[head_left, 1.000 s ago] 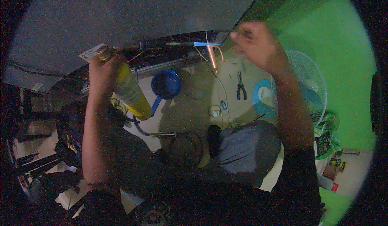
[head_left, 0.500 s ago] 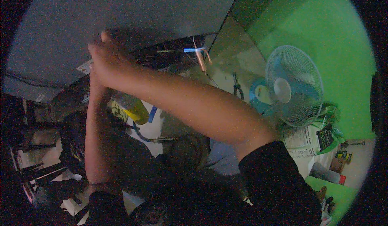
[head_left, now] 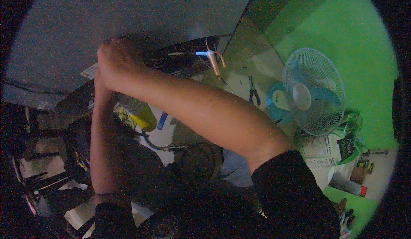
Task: The person sits on the floor and uses a blowtorch to heat a copper pipe attached to an appliance. They then apply solder to the heated joint to create a seal. The person handles the torch, solder, and pipe throughout the task.
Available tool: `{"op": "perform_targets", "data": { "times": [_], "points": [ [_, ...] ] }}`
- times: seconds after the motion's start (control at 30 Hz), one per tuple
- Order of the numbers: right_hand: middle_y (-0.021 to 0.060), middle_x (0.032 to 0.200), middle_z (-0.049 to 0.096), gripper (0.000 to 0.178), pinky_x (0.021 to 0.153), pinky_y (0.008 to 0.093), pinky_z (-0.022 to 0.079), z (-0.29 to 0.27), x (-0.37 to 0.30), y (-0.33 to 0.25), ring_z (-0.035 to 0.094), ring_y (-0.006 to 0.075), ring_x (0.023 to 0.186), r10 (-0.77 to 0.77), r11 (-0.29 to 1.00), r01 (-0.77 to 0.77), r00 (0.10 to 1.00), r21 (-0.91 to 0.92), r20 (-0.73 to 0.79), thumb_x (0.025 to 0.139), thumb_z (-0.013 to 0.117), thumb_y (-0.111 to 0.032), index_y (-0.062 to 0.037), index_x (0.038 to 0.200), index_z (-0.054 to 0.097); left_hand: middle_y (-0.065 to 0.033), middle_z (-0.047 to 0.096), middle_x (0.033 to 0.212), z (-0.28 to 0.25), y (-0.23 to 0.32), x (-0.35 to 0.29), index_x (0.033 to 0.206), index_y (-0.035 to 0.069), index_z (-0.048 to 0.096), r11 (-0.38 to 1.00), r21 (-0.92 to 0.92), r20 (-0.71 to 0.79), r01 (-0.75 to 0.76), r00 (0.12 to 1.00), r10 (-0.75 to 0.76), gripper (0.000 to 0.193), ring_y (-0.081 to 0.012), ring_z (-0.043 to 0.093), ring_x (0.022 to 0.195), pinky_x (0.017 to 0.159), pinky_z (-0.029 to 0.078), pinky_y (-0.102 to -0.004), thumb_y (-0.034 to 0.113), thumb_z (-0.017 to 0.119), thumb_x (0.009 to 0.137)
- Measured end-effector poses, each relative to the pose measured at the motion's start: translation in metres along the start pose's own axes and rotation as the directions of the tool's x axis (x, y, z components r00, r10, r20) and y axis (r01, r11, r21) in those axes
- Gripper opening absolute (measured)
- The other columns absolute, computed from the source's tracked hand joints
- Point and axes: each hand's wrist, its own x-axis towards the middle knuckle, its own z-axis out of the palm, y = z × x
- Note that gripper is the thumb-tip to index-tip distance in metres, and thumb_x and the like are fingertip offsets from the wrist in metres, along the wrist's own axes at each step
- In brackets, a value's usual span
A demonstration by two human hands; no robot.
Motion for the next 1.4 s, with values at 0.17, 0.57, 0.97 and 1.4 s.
{"op": "perform_targets", "data": {
  "times": [0.17,0.57,0.97,1.4],
  "points": [
    [0.0216,0.084,0.069,0.017,0.073,0.0453,0.057,0.001,-0.005,0.003,0.069,0.0378,0.081,-0.019,1.000,0.018,0.998,-0.014,-0.067,0.075,0.068,-0.016,-0.0009,0.084,0.071,-0.0098,0.069,0.090,0.002,-0.005,0.002,0.099,0.001,0.067,1.000,-0.001,0.001,0.004,1.000,-0.004,0.022,-0.0214,0.065,0.082,0.072,0.051,-0.0358,0.017,0.067,0.083],
    [0.0240,0.084,0.069,0.018,0.074,0.0463,0.057,-0.004,-0.005,0.014,0.070,0.0376,0.083,0.028,0.997,-0.028,1.000,0.073,0.005,0.075,0.068,-0.015,0.0015,0.081,0.071,-0.0098,0.069,0.092,0.010,-0.015,0.008,0.101,0.002,0.067,1.000,-0.009,0.006,0.000,1.000,0.000,0.024,-0.0220,0.065,0.085,0.073,0.051,-0.0366,0.018,0.067,0.083],
    [0.0253,0.091,0.068,0.020,0.078,0.0489,0.055,0.012,-0.001,0.008,0.068,0.0393,0.088,0.123,0.984,-0.134,0.988,0.118,0.097,0.077,0.065,-0.014,0.0026,0.087,0.068,-0.0097,0.069,0.094,0.008,-0.036,0.020,0.103,0.003,0.067,0.999,-0.046,0.004,-0.016,1.000,0.017,0.026,-0.0226,0.065,0.087,0.075,0.052,-0.0373,0.018,0.067,0.082],
    [0.0048,0.089,0.066,0.014,0.076,0.0286,0.052,-0.211,-0.175,0.134,0.061,0.0121,0.080,0.287,0.901,-0.290,0.956,0.322,0.058,0.089,0.065,-0.009,-0.0012,0.100,0.065,-0.0084,0.068,0.098,-0.005,-0.005,-0.002,0.109,0.003,0.064,0.985,0.171,-0.002,0.033,0.999,-0.033,0.030,-0.0204,0.064,0.084,0.074,0.050,-0.0334,0.018,0.065,0.084]
  ]
}}
